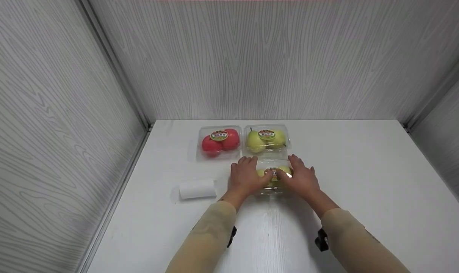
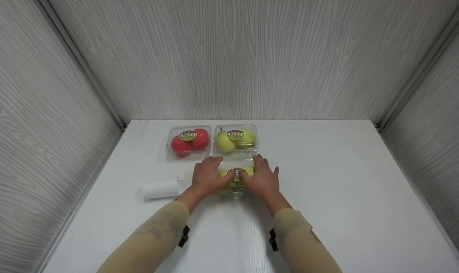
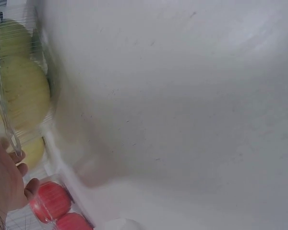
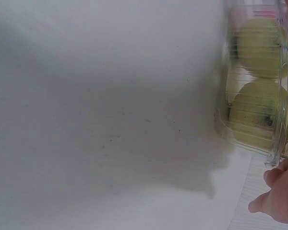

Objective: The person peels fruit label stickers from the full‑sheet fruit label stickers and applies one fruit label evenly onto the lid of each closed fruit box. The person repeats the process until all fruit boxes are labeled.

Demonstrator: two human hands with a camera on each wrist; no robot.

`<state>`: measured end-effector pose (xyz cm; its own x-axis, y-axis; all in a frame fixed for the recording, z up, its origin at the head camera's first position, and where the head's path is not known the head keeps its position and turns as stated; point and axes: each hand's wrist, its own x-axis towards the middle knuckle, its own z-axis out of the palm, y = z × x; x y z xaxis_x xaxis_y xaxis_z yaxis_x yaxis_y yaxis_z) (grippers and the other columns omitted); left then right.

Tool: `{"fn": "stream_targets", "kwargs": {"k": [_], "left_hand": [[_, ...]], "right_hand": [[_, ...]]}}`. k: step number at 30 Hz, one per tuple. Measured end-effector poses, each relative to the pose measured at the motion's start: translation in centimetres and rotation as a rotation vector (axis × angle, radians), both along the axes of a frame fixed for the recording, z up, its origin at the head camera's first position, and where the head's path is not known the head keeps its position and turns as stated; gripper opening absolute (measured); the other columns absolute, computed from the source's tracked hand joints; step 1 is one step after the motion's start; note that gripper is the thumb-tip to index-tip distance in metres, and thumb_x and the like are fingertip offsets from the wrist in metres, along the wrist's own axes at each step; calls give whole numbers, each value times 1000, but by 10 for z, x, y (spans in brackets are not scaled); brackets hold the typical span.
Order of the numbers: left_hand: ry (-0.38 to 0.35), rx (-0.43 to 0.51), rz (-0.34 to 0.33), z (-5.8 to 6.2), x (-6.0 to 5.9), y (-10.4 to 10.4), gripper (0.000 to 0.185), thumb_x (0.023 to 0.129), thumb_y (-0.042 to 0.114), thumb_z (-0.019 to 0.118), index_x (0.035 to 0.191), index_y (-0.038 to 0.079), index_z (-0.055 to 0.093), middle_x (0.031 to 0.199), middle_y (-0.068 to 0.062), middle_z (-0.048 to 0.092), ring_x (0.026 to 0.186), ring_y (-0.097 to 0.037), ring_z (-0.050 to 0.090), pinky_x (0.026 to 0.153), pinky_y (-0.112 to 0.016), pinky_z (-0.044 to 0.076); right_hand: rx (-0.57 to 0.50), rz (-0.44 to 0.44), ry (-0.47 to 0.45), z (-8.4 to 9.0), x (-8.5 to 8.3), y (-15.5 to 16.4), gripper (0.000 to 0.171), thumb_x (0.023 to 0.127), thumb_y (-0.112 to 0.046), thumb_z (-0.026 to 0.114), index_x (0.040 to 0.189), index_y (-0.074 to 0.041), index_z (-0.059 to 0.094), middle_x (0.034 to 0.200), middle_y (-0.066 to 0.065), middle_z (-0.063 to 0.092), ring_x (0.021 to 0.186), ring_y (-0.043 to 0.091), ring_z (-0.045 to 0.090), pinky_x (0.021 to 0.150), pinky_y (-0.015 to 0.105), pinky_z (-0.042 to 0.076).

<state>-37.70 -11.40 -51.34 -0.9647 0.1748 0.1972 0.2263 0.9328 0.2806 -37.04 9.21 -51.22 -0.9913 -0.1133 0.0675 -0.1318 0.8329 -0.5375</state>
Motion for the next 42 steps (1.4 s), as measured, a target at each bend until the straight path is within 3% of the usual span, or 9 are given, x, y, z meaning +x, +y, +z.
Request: {"fn": "stream_targets", "kwargs": {"k": [16,25,31,36,42], "left_hand": [[-12,-12,0,1,-2,0,81,95,68,53,149,8,59,146,-11,64,141,-28,51,109,-53,42],[75,17,-4,-1,-1,1,67,96,60,56,136,7,67,131,-11,71,131,-28,58,99,-53,47],[50,3,-11,-1,4,0,76,97,65,51,146,7,61,143,-14,65,141,-31,52,106,-55,44],[11,-63,-42,1,13,-4,93,97,77,44,159,8,48,159,-16,51,152,-33,41,114,-56,38],[23,-183,-75,13,25,-14,103,93,86,42,163,9,42,164,-13,46,155,-31,37,117,-56,36]], "right_hand": [[2,-14,0,1,-1,-2,83,103,-50,58,162,4,35,169,24,31,156,45,27,122,73,10],[22,-16,19,-1,-1,-3,77,105,-46,56,160,4,37,167,25,34,155,46,30,121,74,14],[16,10,15,-3,1,2,81,105,-49,54,163,3,32,170,24,28,157,46,26,122,73,12],[45,74,100,-2,10,13,86,105,-55,55,164,2,31,170,22,28,157,45,26,122,72,13],[152,146,251,-1,27,29,88,103,-58,58,163,1,35,168,22,35,155,44,31,122,72,15]]}}
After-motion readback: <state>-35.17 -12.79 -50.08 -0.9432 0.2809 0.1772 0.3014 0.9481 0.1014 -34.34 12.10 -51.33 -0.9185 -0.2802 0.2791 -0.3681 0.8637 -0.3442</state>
